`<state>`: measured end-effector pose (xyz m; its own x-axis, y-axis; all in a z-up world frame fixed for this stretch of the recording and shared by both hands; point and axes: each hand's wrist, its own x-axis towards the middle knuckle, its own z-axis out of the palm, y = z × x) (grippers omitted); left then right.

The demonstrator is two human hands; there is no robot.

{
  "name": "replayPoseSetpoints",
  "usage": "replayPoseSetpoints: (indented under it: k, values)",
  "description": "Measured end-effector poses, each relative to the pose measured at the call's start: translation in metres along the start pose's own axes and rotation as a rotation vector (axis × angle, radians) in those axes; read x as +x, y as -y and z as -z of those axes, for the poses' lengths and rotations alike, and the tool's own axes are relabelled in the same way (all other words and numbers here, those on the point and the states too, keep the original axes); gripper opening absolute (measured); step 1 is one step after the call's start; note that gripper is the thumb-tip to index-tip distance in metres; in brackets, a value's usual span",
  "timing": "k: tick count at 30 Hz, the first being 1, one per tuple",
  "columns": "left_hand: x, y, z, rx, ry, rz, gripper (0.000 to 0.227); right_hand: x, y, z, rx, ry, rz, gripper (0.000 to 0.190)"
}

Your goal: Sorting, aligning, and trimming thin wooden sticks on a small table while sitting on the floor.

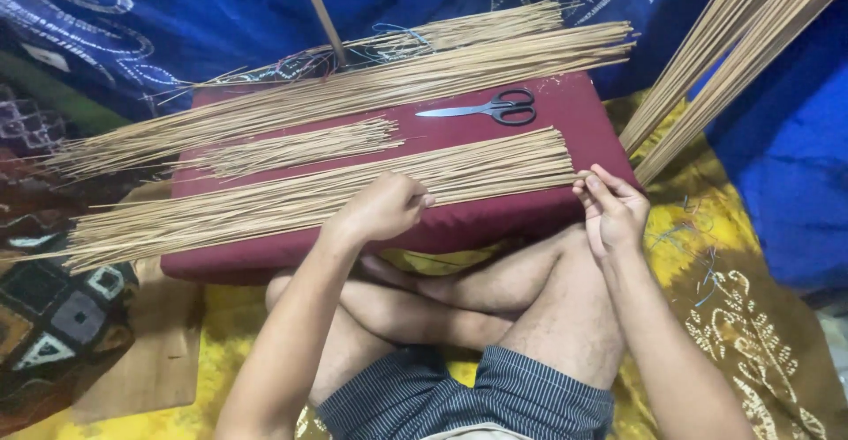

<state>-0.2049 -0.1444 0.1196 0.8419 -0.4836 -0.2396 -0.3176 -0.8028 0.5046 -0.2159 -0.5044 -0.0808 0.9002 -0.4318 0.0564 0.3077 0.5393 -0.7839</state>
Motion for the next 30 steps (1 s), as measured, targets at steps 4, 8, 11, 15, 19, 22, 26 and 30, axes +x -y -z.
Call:
replayPoseSetpoints:
  k: [4, 8, 11, 15, 19, 22, 26, 30]
  values:
    - [-0.005, -0.003, -0.002, -0.026, 0.027, -0.01, 0.028, -0.001, 0.022, -0.006, -0.025, 0.022, -0.022, 0.028]
    - [-0.012, 0.0, -0.009, 0.029, -0.045, -0.085, 0.025, -0.008, 0.054, -0.027, -0.44, 0.141, 0.172, 0.033]
    - [-0.01, 0.01, -0.023, 0.094, -0.099, -0.117, 0.023, -0.024, 0.074, -0.075, -0.982, 0.291, 0.625, 0.043]
    - [-0.001, 0.01, -0.038, 0.199, -0.203, -0.202, 0.023, -0.065, 0.079, -0.157, -1.427, 0.851, 0.79, 0.032]
    - [0.002, 0.02, -0.05, 0.247, -0.337, -0.271, 0.022, -0.072, 0.076, -0.194, -1.481, 1.206, 0.476, 0.031]
    - [0.008, 0.033, -0.063, 0.341, -0.469, -0.265, 0.019, -0.066, 0.055, -0.194, -1.518, 1.226, 0.65, 0.025]
    - [-0.001, 0.035, -0.069, 0.338, -0.555, -0.245, 0.016, -0.066, 0.035, -0.186, -1.606, 1.096, 0.735, 0.018]
    - [-0.028, 0.046, -0.043, 0.334, -0.523, -0.181, 0.015, -0.052, 0.049, -0.167, -1.658, 1.093, 0.675, 0.021]
